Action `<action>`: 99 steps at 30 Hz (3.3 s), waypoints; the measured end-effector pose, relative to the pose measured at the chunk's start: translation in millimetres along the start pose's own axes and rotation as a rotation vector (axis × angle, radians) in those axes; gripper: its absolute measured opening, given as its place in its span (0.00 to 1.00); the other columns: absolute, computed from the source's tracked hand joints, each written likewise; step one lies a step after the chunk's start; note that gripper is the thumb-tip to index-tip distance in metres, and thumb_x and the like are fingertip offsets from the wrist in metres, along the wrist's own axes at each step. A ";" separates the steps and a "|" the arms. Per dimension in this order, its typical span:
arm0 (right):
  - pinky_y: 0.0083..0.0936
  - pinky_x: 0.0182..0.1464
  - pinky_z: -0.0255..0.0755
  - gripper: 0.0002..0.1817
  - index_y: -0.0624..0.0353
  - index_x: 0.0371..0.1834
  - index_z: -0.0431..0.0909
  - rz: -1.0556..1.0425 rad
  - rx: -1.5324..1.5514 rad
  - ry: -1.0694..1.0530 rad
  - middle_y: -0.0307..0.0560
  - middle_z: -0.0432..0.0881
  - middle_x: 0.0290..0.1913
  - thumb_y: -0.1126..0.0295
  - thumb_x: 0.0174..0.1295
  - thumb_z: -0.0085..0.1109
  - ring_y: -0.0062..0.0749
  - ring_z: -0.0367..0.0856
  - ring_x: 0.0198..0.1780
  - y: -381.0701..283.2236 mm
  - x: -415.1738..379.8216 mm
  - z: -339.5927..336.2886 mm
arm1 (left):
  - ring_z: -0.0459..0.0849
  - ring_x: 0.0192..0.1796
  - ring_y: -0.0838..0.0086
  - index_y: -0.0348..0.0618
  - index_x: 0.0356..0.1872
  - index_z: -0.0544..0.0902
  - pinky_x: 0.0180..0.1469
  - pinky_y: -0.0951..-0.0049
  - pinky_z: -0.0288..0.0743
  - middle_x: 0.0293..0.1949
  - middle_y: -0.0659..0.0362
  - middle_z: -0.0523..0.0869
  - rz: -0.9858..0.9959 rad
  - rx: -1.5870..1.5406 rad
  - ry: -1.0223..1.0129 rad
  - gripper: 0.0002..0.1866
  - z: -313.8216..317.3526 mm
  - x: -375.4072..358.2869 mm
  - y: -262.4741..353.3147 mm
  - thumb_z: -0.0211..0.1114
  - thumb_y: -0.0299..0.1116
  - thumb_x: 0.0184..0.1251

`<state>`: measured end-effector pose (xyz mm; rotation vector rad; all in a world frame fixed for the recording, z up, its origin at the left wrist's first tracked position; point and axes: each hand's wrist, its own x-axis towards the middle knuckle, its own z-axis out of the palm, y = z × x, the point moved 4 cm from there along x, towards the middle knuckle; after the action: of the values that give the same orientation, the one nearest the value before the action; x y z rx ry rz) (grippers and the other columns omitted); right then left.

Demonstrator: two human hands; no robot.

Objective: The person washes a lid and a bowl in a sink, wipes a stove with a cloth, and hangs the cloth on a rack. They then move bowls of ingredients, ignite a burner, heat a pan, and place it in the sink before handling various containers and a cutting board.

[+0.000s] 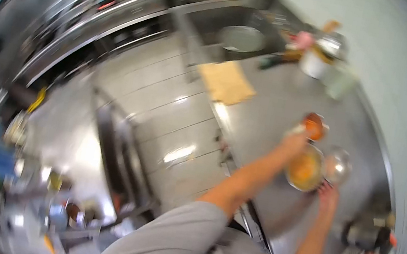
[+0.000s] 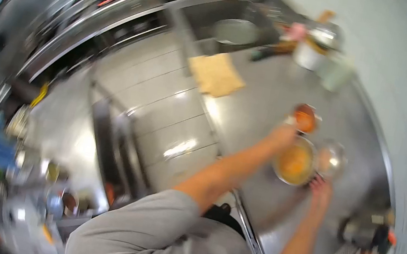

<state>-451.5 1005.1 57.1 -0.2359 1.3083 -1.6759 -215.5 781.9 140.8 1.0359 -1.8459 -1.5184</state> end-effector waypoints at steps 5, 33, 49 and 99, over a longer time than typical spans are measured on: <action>0.41 0.75 0.44 0.36 0.58 0.75 0.49 0.028 -0.049 0.049 0.51 0.55 0.76 0.49 0.72 0.41 0.47 0.50 0.76 -12.7 -3.0 13.1 | 0.82 0.50 0.50 0.50 0.69 0.60 0.50 0.54 0.76 0.50 0.46 0.82 0.231 0.335 0.176 0.37 -26.1 -74.8 12.6 0.66 0.34 0.58; 0.20 0.35 0.71 0.24 0.59 0.63 0.69 0.183 -0.860 -1.570 0.40 0.77 0.41 0.65 0.65 0.58 0.21 0.75 0.36 350.0 -425.4 621.8 | 0.76 0.57 0.54 0.39 0.45 0.80 0.59 0.61 0.69 0.51 0.50 0.81 -0.512 0.565 1.720 0.20 -441.1 -855.3 -100.7 0.73 0.35 0.52; 0.36 0.47 0.74 0.23 0.46 0.54 0.75 -0.873 -1.405 -1.854 0.45 0.78 0.46 0.59 0.55 0.68 0.41 0.79 0.47 537.6 -545.6 751.0 | 0.66 0.68 0.50 0.47 0.51 0.80 0.66 0.54 0.61 0.62 0.51 0.74 -0.685 0.800 1.641 0.23 -442.8 -831.4 -114.8 0.72 0.36 0.53; 0.37 0.43 0.74 0.26 0.64 0.38 0.78 0.006 -1.503 -1.926 0.54 0.82 0.33 0.47 0.63 0.54 0.43 0.81 0.37 485.8 -506.2 644.4 | 0.60 0.71 0.46 0.54 0.64 0.72 0.67 0.46 0.60 0.70 0.49 0.63 -0.983 0.915 1.181 0.50 -464.0 -819.9 -115.3 0.81 0.53 0.31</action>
<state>499.7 994.8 109.1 -1.9731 0.5429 0.3564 642.2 1185.2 190.9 2.7061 -1.0241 0.0129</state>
